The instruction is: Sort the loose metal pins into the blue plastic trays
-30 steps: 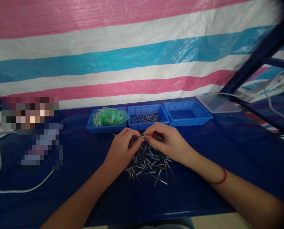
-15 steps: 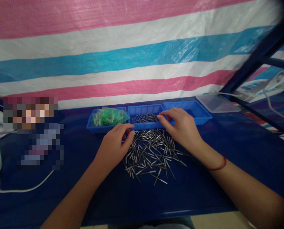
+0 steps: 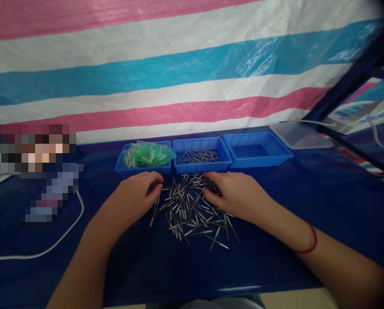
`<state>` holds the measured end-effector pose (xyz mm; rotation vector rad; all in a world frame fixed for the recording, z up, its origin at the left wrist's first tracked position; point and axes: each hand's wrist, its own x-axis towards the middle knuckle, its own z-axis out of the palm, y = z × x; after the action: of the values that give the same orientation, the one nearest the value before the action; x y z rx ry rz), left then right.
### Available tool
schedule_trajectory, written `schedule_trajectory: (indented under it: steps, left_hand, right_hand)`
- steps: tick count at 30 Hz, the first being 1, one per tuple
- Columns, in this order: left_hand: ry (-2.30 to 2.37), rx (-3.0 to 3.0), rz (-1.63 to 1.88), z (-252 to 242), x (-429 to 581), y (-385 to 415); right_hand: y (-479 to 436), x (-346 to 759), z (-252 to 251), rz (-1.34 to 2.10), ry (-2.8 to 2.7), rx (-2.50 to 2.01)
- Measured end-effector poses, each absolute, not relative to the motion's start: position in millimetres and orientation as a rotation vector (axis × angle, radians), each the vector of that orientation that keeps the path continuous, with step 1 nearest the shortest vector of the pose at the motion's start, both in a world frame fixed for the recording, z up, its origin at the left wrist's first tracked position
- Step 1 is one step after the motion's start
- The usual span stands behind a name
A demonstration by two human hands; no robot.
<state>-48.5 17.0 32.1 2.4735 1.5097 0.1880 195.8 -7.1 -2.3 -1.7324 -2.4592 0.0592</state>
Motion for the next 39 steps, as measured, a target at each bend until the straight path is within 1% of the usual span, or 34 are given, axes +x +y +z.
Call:
schedule_trajectory:
  steps: [4,12,19,21,23,26,29,31,34,39]
  left_hand:
    - [1.447,2.471,0.173,28,-50,16]
    - [1.364,2.369,0.217,22,-51,12]
    - [1.349,2.344,0.258,27,-50,15]
    - [1.324,2.346,0.243,29,-51,16]
    - [1.306,2.362,0.235,30,-54,13]
    - [1.345,2.415,0.274,25,-62,3]
    - [1.441,2.516,0.359,10,-67,-16]
    - [1.460,2.580,0.388,-2,-66,-30]
    - [1.383,2.687,0.294,-18,-58,-46]
    - [1.346,2.782,0.173,-26,-48,-52]
  right_hand:
    - [-6,192,-7,0.125,-2.469,-1.747]
    - [-8,187,-8,0.316,-2.504,-1.609]
    - [-10,201,16,0.514,-2.438,-1.511]
    - [-12,212,21,0.494,-2.427,-1.535]
    - [-17,225,19,0.404,-2.417,-1.549]
    - [-28,240,4,0.202,-2.366,-1.495]
    - [-39,245,-16,0.109,-2.300,-1.438]
    - [-44,241,-25,0.104,-2.326,-1.415]
    - [-48,233,-32,0.147,-2.454,-1.367]
    - [-51,230,-38,0.195,-2.450,-1.344]
